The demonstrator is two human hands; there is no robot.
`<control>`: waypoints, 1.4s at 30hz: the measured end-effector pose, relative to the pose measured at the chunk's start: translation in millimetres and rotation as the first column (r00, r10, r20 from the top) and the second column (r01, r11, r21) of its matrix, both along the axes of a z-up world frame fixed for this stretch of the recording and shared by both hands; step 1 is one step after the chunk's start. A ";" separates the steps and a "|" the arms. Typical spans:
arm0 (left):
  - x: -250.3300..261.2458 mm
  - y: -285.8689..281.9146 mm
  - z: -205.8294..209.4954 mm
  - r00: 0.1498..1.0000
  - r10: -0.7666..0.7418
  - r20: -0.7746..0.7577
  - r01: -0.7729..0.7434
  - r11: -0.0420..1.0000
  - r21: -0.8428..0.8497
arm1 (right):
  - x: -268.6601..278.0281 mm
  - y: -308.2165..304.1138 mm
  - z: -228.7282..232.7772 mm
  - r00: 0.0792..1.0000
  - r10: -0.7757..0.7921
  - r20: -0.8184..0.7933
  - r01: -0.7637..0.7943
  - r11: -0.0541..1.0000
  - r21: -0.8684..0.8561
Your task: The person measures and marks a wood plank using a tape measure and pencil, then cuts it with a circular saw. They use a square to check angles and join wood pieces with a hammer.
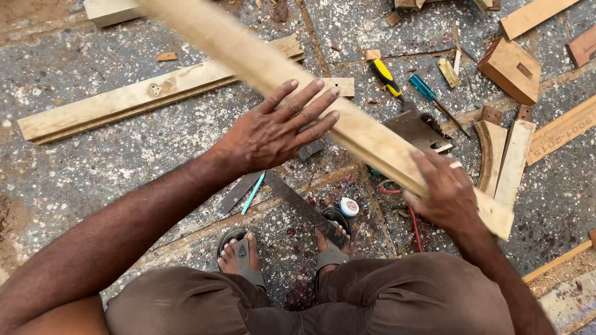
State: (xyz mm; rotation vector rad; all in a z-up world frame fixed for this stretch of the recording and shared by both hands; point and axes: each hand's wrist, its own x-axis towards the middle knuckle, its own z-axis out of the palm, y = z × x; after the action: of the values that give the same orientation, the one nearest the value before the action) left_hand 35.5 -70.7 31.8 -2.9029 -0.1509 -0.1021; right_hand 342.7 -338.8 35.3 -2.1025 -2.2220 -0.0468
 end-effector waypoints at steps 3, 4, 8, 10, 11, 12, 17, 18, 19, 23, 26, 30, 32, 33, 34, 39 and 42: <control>-8.5 -0.3 -12.4 0.983 0.130 -0.126 -0.148 0.978 -0.148 | -25.4 67.7 -1.7 0.958 0.272 0.092 -0.261 0.958 -0.119; -15.6 0.1 -19.1 0.938 0.163 -0.305 -0.240 0.942 -0.236 | -34.7 88.9 -5.4 0.927 0.349 0.135 -0.328 0.931 -0.157; -60.8 -8.5 -63.7 0.786 0.269 -0.557 -0.558 0.696 -0.452 | -69.0 166.4 -43.3 0.847 0.531 0.038 -0.468 0.776 -0.424; -79.2 -2.2 -84.0 0.783 0.308 -0.539 -0.579 0.678 -0.454 | -89.4 177.6 -68.7 0.839 0.531 0.115 -0.457 0.804 -0.380; -86.0 0.8 -90.7 0.782 0.328 -0.530 -0.589 0.668 -0.455 | -101.5 175.9 -81.8 0.831 0.515 0.209 -0.457 0.848 -0.269; -90.9 7.0 -93.4 0.725 0.356 -0.590 -0.658 0.613 -0.438 | -106.8 174.7 -91.7 0.821 0.481 0.306 -0.458 0.876 -0.148; -112.8 31.9 -97.3 0.519 0.443 -0.731 -0.831 0.462 -0.309 | -132.2 87.9 -142.3 0.897 0.299 -0.326 -0.360 0.922 -0.146; -114.1 38.7 -99.5 0.520 0.449 -0.727 -0.829 0.471 -0.302 | -133.4 74.0 -152.7 0.889 0.242 -0.389 -0.323 0.933 -0.157; -114.2 45.2 -102.9 0.521 0.454 -0.723 -0.827 0.479 -0.295 | -130.7 61.6 -162.4 0.897 0.155 -0.414 -0.267 0.936 -0.229; -115.3 53.7 -123.8 0.537 0.429 -0.726 -0.814 0.488 -0.315 | -121.7 15.4 -191.7 0.881 -0.159 -0.445 -0.058 0.898 -0.437; -116.3 53.0 -142.2 0.744 0.380 -0.550 -0.659 0.556 -0.507 | -128.3 -4.1 -206.2 0.827 -0.279 -0.488 0.019 0.881 -0.473; -123.9 63.1 -161.6 0.654 0.361 -0.665 -0.749 0.190 -0.635 | -141.4 -11.2 -214.4 0.777 -0.303 -0.551 -0.043 0.849 -0.526; -135.2 79.8 -169.0 0.637 0.376 -0.673 -0.740 0.051 -0.671 | -141.0 -6.8 -218.5 0.783 -0.285 -0.552 -0.069 0.843 -0.534; -140.7 89.6 -172.0 0.619 0.414 -0.667 -0.747 0.049 -0.663 | -141.5 -5.8 -220.1 0.786 -0.278 -0.552 -0.081 0.839 -0.538; -144.3 99.6 -174.6 0.602 0.454 -0.657 -0.752 0.046 -0.657 | -142.0 -4.4 -221.6 0.791 -0.254 -0.557 -0.097 0.846 -0.524; -140.4 110.3 -174.0 0.562 0.547 -0.620 -0.797 0.158 -0.583 | -147.3 -4.2 -226.5 0.814 -0.217 -0.539 -0.133 0.833 -0.537; -127.6 104.2 -170.3 0.560 0.570 -0.601 -0.820 0.276 -0.502 | -148.6 -10.3 -228.9 0.834 -0.189 -0.519 -0.152 0.825 -0.544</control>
State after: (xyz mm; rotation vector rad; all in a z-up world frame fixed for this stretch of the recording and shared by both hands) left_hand -92.2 33.5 -138.5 -3.1418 -1.8528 0.7687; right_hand 194.1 -349.0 -193.5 -1.9849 -1.9771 1.2161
